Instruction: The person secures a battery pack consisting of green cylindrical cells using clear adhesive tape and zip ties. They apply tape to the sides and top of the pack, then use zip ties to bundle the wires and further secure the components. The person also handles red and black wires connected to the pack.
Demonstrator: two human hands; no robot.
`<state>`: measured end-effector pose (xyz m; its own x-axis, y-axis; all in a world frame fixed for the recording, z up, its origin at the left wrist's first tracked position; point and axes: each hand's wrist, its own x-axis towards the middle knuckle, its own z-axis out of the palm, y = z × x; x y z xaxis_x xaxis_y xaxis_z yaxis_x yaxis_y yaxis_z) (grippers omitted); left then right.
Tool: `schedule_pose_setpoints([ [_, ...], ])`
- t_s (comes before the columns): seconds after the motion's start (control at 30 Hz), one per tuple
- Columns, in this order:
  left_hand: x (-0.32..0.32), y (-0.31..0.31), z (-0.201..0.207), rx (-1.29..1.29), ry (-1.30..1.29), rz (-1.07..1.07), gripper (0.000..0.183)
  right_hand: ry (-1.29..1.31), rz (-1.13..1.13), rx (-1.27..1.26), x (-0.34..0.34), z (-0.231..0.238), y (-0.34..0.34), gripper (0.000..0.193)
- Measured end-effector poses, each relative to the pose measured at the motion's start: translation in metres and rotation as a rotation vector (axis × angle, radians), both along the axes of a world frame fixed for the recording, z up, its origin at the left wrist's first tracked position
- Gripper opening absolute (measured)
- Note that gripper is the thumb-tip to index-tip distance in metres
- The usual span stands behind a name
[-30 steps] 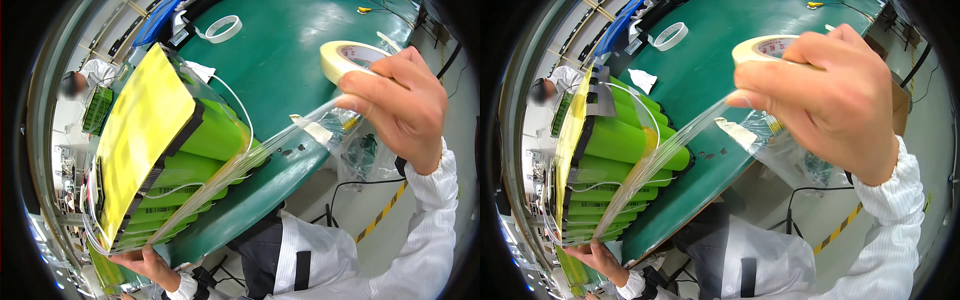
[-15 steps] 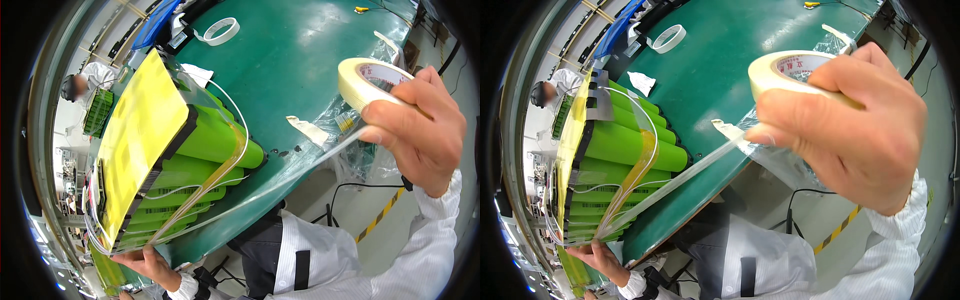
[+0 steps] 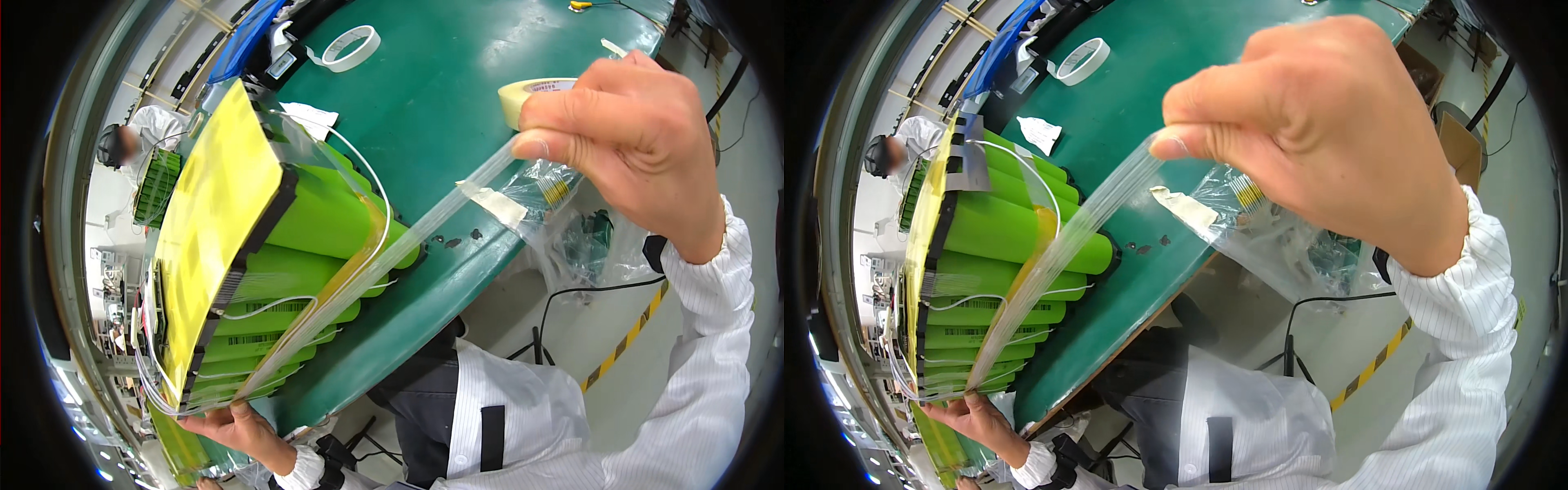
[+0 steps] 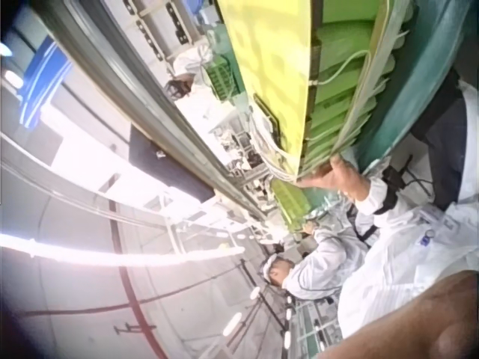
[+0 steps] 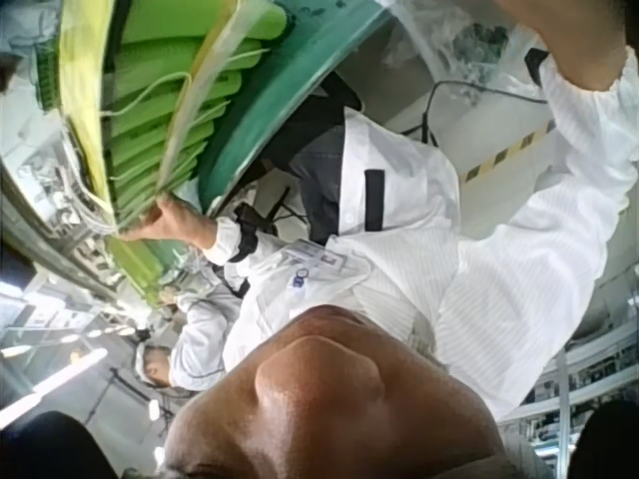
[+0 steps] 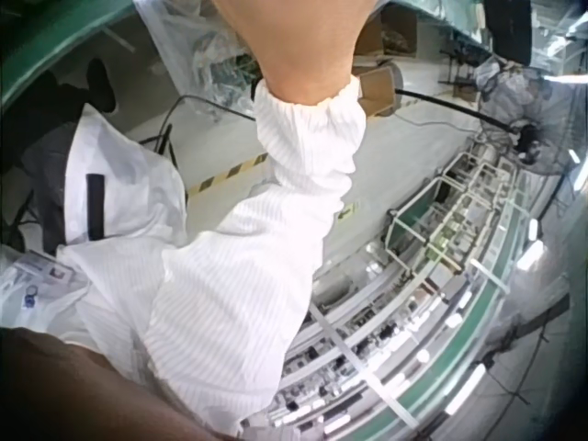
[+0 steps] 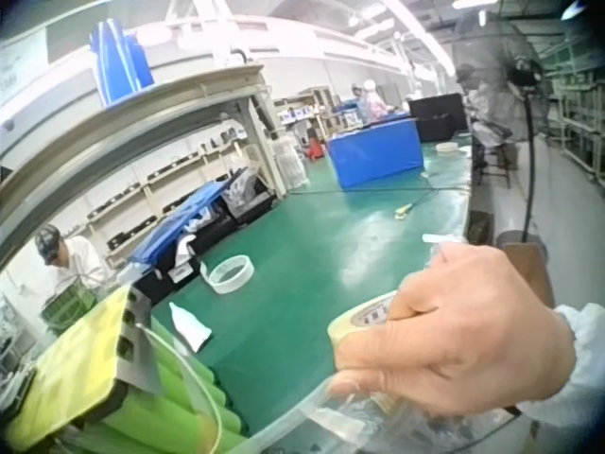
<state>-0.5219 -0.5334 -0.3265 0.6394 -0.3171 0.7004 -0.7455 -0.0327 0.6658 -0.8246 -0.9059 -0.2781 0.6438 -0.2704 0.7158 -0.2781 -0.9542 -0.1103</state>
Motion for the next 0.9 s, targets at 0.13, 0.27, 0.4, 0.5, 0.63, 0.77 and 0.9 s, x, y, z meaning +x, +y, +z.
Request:
schedule_pose_setpoints([
  [0.13,0.0,-0.005,0.004,0.02,-0.118,0.043,0.102,0.022,0.044,0.01,0.009,0.007,-0.004,0.014],
  [0.27,0.002,-0.005,0.006,0.071,-0.16,0.12,0.107,0.004,0.061,0.086,0.014,0.009,-0.008,0.014],
  [0.4,0.004,-0.001,0.005,0.079,-0.174,0.183,0.11,-0.014,0.079,0.064,0.015,0.007,-0.008,0.016],
  [0.5,0.006,0.001,0.004,0.072,-0.184,0.18,0.11,-0.017,0.068,0.06,0.015,0.005,-0.009,0.016],
  [0.63,-0.001,-0.01,0.004,0.042,-0.172,0.147,0.108,0.004,0.053,0.051,0.019,0.001,-0.011,0.016],
  [0.77,0.002,-0.004,0.005,0.053,-0.154,0.144,0.106,0.147,0.058,-0.001,0.017,0.023,-0.004,0.023],
  [0.9,0.01,0.009,0.0,0.05,-0.12,0.149,0.102,0.235,0.037,-0.072,0.022,0.025,-0.007,0.024],
])
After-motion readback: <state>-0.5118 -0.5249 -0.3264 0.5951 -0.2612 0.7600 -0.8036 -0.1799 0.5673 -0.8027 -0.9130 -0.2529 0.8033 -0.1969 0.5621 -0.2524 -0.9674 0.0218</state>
